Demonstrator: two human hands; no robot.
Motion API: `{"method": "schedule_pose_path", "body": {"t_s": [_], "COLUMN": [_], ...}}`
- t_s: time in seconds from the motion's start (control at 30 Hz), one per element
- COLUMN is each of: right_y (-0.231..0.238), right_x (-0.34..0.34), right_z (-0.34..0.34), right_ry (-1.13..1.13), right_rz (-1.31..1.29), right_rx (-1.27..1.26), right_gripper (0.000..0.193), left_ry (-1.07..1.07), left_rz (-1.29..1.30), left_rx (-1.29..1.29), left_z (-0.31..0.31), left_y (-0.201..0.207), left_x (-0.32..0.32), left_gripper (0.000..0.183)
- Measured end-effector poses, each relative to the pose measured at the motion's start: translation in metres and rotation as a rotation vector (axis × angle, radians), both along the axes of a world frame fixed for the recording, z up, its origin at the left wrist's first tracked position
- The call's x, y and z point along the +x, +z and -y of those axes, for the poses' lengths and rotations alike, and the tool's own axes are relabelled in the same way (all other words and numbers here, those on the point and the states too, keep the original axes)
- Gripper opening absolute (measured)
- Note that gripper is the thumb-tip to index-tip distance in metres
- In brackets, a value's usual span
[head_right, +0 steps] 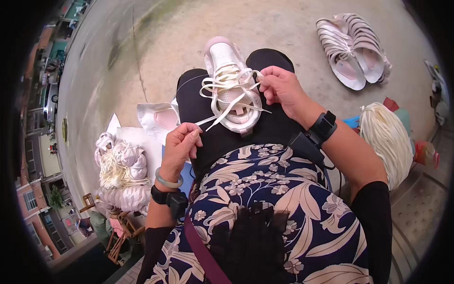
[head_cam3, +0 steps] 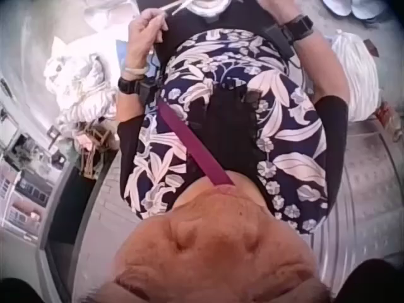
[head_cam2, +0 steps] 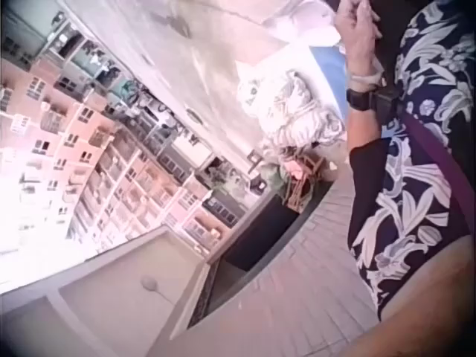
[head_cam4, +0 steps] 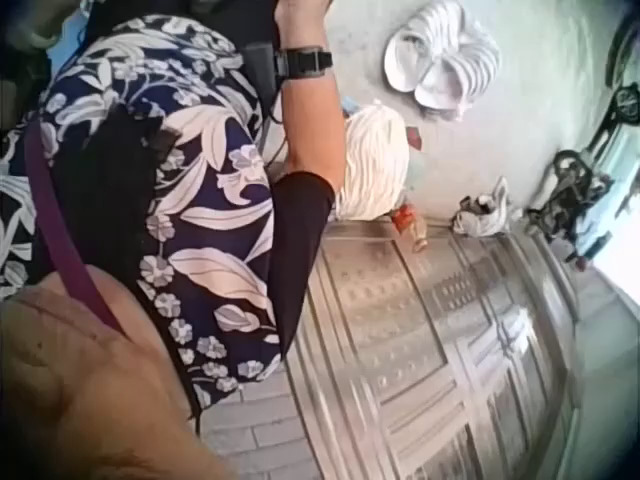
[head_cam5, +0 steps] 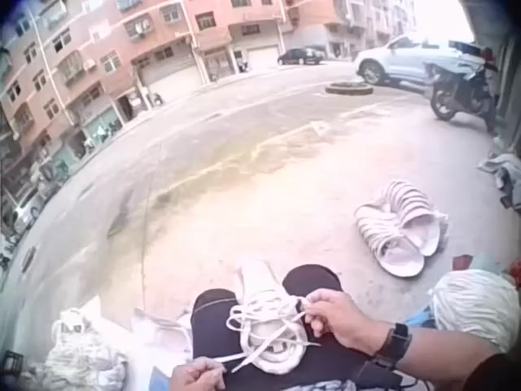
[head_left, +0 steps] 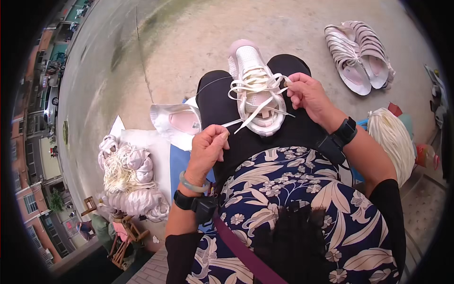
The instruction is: The person laces a shoe by hand, threading a lace through the eyelets and pulling it tight. They continue threading the lace through the remaining eyelets and secure it by pulling both ends.
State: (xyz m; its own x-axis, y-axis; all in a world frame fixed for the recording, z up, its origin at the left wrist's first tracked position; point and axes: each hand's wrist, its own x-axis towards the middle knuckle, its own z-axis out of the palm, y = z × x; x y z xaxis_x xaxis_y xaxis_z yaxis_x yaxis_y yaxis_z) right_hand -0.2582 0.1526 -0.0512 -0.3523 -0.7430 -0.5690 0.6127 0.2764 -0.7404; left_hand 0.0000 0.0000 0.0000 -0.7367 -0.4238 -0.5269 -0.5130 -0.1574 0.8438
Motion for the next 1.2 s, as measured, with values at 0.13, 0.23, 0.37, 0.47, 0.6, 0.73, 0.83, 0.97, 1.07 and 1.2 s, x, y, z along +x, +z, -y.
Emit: {"method": "schedule_pose_path", "body": {"t_s": [0.13, 0.23, 0.37, 0.47, 0.6, 0.73, 0.83, 0.97, 1.07, 1.2], "right_y": [0.001, 0.001, 0.004, 0.004, -0.003, -0.004, 0.004, 0.000, -0.008, -0.016], "right_x": [0.008, 0.006, 0.004, 0.007, -0.004, -0.016, -0.008, 0.006, 0.008, 0.007], "right_z": [0.002, 0.010, 0.012, 0.005, -0.004, -0.012, -0.012, -0.003, 0.007, 0.009], "right_ry": [-0.014, -0.108, -0.153, -0.060, -0.161, -0.154, 0.209, 0.305, 0.410, 0.362], "right_rz": [-0.233, -0.279, -0.355, -0.438, -0.476, -0.595, -0.930, -1.283, -1.525, -1.638], "right_rx": [-0.180, -0.294, -0.291, -0.341, -0.307, -0.213, -0.087, -0.171, -0.105, -0.156], "right_gripper": [0.013, 0.012, 0.012, 0.011, 0.011, 0.013, 0.012, 0.017, 0.020, 0.022], "left_ry": [0.483, 0.739, 0.986, 0.967, 0.881, 0.797, 0.952, 1.063, 0.890, 0.922], "left_rz": [-0.237, -0.296, -0.115, 0.008, 0.245, 0.343, 0.282, 0.256, 0.289, 0.268], "left_rx": [-0.259, -0.473, -0.608, -0.627, -0.420, -0.274, -0.404, -0.234, -0.046, -0.634], "left_z": [0.027, 0.051, 0.075, 0.081, 0.077, 0.071, 0.073, 0.071, 0.080, 0.106], "left_y": [-0.015, -0.026, -0.049, -0.067, -0.086, -0.102, -0.111, -0.121, -0.134, -0.124], "left_x": [0.027, 0.056, 0.092, 0.108, 0.110, 0.102, 0.101, 0.104, 0.106, 0.104], "left_gripper": [0.010, 0.008, 0.007, 0.018, 0.034, 0.035, 0.035, 0.034, 0.032, 0.027]}}
